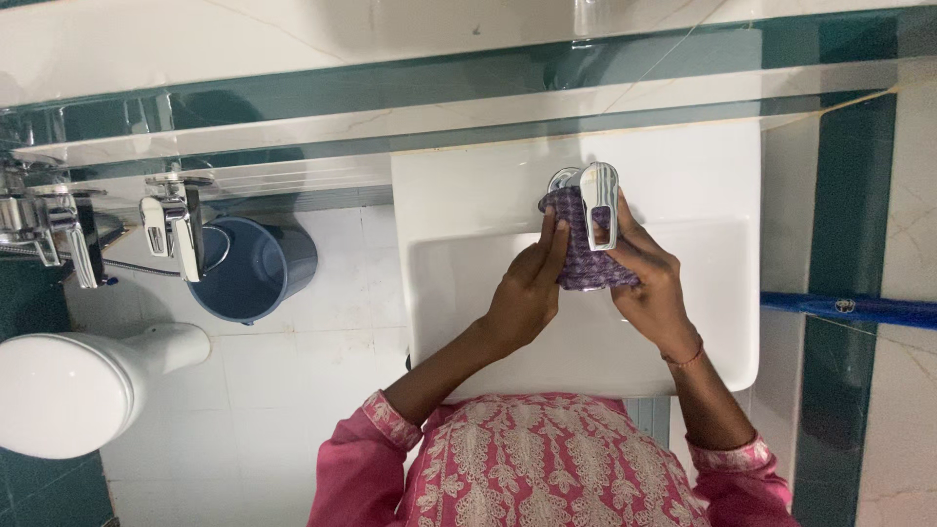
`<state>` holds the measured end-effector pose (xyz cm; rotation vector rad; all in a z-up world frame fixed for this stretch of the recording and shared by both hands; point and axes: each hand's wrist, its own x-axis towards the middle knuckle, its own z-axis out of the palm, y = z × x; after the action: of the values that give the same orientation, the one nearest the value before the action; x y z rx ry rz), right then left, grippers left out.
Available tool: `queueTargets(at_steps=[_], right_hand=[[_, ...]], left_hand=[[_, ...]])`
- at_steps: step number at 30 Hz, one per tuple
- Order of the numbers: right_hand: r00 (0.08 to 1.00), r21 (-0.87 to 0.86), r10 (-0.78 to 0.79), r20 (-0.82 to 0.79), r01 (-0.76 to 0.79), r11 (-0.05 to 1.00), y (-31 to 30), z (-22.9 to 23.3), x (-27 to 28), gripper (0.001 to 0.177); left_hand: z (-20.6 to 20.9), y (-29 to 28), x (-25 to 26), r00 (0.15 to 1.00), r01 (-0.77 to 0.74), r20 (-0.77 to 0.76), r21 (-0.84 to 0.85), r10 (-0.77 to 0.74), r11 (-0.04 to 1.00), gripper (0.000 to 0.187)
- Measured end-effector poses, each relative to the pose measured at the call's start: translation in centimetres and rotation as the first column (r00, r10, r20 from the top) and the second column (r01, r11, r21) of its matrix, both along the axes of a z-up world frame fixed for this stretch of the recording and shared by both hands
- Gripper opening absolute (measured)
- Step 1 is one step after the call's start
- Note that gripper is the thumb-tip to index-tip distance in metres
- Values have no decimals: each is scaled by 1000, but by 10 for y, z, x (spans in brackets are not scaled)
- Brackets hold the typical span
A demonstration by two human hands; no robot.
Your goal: The person wipes a bathroom faucet and a handheld bidet sprayer with a cloth, then rinses the cloth in a bucket of water.
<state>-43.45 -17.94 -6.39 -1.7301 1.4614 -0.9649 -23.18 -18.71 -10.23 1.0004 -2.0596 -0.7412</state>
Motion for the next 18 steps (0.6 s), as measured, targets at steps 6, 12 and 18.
queueTargets(at_steps=[6, 12, 18], right_hand=[[964, -20, -30, 263, 37, 999, -1, 4, 8, 80], [970, -99, -82, 230, 107, 989, 56, 1, 26, 82], [992, 48, -101, 76, 98, 994, 123, 24, 37, 83]], left_hand=[[20, -13, 3, 993, 36, 110, -42, -31, 998, 75], [18, 25, 15, 992, 73, 113, -74, -64, 995, 67], [25, 84, 34, 968, 167, 183, 32, -170, 985, 70]])
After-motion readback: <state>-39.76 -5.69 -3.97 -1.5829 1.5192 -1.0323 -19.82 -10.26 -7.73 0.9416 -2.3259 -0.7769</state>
